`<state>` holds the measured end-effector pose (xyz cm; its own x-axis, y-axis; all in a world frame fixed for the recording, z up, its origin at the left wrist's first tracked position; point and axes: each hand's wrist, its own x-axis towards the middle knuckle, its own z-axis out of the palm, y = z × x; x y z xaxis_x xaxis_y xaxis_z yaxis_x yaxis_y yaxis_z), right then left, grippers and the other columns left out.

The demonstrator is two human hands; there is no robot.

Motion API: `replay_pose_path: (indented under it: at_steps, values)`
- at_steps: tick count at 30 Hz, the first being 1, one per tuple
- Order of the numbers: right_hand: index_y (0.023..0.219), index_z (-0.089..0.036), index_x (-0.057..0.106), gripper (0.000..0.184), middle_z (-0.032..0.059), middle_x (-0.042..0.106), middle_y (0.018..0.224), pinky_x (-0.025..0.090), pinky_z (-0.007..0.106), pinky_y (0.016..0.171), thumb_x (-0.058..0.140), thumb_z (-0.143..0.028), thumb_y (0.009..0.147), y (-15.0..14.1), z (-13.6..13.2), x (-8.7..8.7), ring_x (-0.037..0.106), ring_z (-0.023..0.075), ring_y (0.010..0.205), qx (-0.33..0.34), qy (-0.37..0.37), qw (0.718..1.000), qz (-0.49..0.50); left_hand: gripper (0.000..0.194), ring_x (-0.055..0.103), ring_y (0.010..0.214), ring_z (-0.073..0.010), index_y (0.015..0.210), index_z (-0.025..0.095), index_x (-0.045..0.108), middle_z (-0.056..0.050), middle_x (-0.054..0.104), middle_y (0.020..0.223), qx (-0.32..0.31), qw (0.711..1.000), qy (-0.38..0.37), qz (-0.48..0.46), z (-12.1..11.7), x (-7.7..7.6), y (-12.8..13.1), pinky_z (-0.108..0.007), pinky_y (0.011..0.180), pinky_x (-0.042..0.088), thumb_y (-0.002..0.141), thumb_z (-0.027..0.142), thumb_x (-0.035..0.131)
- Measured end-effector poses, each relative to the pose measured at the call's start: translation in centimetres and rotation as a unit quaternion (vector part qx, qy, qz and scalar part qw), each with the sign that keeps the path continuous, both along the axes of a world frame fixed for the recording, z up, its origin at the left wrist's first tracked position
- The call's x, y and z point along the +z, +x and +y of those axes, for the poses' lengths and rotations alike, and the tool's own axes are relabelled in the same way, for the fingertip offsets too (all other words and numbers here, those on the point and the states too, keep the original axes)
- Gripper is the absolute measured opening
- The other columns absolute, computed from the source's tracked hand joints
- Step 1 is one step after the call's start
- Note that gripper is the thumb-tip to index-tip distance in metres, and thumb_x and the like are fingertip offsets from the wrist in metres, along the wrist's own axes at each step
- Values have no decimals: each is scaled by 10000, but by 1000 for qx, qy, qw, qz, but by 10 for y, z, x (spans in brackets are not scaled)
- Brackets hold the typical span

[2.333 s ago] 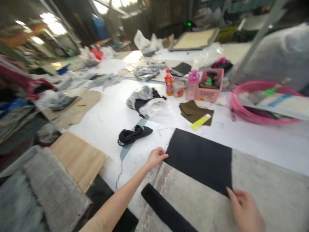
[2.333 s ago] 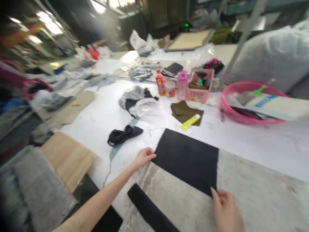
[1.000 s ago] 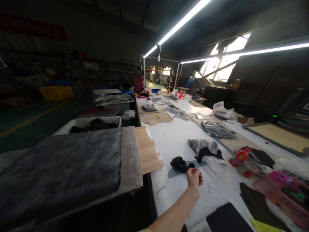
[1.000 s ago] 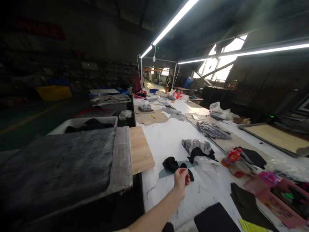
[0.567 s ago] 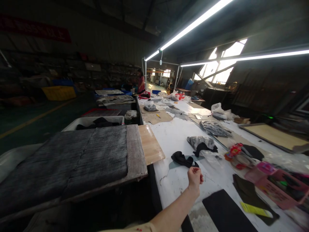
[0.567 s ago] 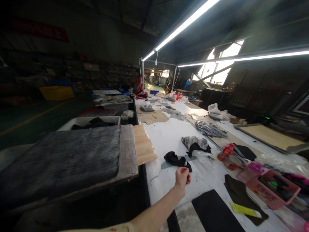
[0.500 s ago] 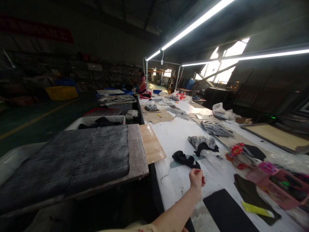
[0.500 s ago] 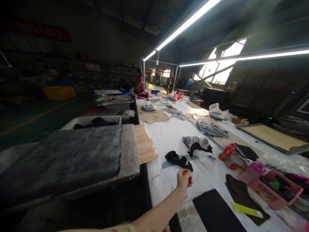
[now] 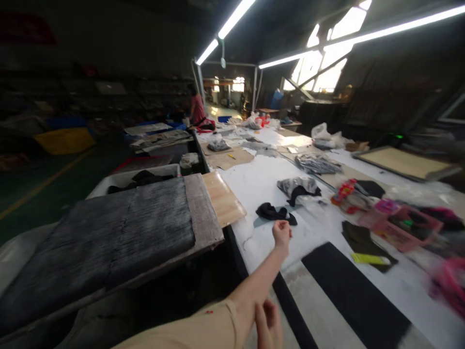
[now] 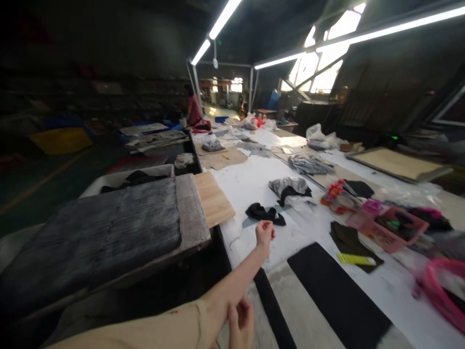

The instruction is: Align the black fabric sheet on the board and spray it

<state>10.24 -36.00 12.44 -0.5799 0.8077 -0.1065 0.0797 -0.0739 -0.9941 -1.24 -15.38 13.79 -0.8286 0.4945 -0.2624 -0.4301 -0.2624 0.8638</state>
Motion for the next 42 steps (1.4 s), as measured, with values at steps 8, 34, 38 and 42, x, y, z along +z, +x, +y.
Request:
replay_pose_path:
  at_steps: [8,34,38,42]
  values:
    - [915,-207,527,457,-21,658,756,322,205,366,758,-515,668,15,-33,-7,463,68,388,107,-314,940,83,103,460,479,-61,906,181,480,57,492,634,-163,972,-82,147,-4,-29,-14,-171,461,328,837,248,517]
    - [1068,-194,593,232,69,634,1006,323,351,804,638,-185,840,65,65,-106,510,241,952,-108,204,816,-530,285,545,964,-230,1064,195,607,-55,563,972,-510,524,-218,646,-105,-134,-44,-332,825,475,807,258,714]
    - [903,-215,600,79,50,627,934,319,348,788,633,-200,833,64,65,-101,503,243,931,-101,194,823,-525,204,518,1001,-255,955,186,627,-82,560,995,-500,517,-193,668,-104,-130,-44,-358,852,455,788,245,726]
    - [877,-211,586,50,44,640,881,340,330,758,604,-187,837,70,66,-97,546,221,876,-100,156,839,-511,102,563,918,-238,862,189,626,-65,619,916,-558,529,-182,613,-101,-129,-47,-344,827,444,807,239,696]
